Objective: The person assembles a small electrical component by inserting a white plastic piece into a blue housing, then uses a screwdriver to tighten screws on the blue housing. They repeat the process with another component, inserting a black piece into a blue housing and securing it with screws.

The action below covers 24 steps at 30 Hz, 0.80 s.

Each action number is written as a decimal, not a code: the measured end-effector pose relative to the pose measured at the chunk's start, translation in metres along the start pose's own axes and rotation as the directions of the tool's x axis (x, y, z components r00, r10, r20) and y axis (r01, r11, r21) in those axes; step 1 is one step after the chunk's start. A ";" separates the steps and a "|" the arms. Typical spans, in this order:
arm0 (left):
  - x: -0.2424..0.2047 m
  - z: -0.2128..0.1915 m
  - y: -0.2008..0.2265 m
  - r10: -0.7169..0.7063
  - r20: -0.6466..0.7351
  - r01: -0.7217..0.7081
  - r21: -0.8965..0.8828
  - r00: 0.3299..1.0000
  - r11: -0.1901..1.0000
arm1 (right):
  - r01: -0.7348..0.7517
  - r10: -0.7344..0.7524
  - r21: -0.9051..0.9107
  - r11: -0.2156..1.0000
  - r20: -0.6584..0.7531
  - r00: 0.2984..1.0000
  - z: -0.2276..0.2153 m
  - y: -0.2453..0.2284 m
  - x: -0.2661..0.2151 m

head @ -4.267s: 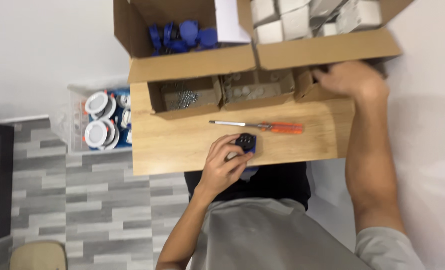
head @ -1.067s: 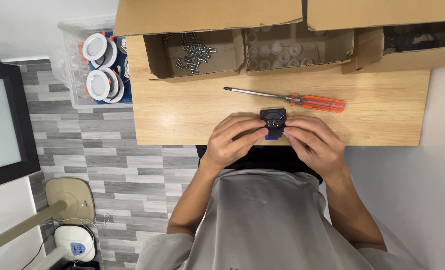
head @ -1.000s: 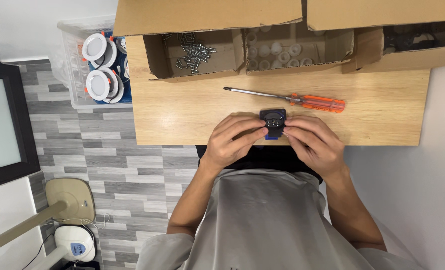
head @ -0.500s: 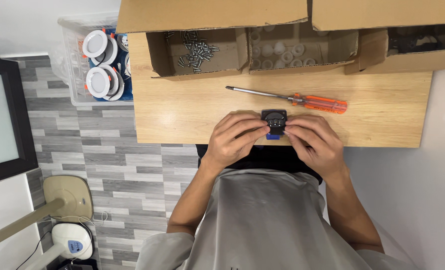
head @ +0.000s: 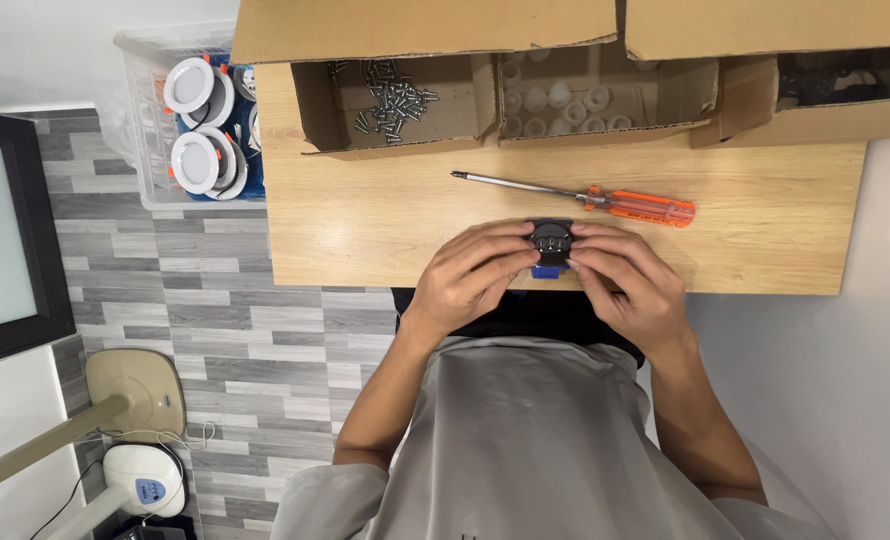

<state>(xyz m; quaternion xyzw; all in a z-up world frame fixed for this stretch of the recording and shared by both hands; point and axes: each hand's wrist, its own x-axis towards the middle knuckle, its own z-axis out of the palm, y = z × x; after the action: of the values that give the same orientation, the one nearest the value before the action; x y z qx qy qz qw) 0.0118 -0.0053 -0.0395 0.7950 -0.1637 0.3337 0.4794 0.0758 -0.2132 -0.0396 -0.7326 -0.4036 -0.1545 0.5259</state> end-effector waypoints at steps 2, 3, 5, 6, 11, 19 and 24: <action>-0.002 0.000 -0.001 -0.027 0.021 0.028 -0.041 0.999 0.999 | -0.021 0.021 0.010 1.000 0.003 1.000 0.001 -0.001 -0.001; -0.001 0.000 -0.001 -0.027 0.022 0.028 -0.041 0.999 0.999 | -0.022 0.022 0.010 1.000 0.003 1.000 0.001 -0.001 0.000; -0.001 -0.002 -0.001 -0.042 0.037 0.044 -0.067 0.998 0.997 | -0.025 0.025 -0.022 0.999 0.014 1.000 0.002 -0.003 0.001; -0.001 -0.002 0.000 -0.041 0.037 0.043 -0.066 0.998 0.997 | -0.024 0.024 -0.021 0.999 0.014 1.000 0.002 -0.003 0.001; 0.001 -0.003 0.002 -0.091 0.067 0.098 -0.100 0.994 0.990 | -0.035 0.036 -0.026 0.999 0.039 0.999 0.000 0.000 -0.001; 0.006 -0.013 0.004 -0.140 0.173 0.156 -0.082 0.975 0.984 | -0.059 0.063 -0.044 0.997 0.104 0.993 -0.005 0.002 -0.009; 0.004 -0.019 0.004 -0.149 0.243 0.171 -0.072 0.958 0.983 | -0.078 0.088 -0.088 0.993 0.122 0.989 -0.009 0.001 -0.014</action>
<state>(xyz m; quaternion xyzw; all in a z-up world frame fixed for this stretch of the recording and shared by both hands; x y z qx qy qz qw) 0.0057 0.0095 -0.0284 0.8167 -0.1702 0.1887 0.5181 0.0699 -0.2275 -0.0456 -0.7782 -0.3981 -0.1027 0.4748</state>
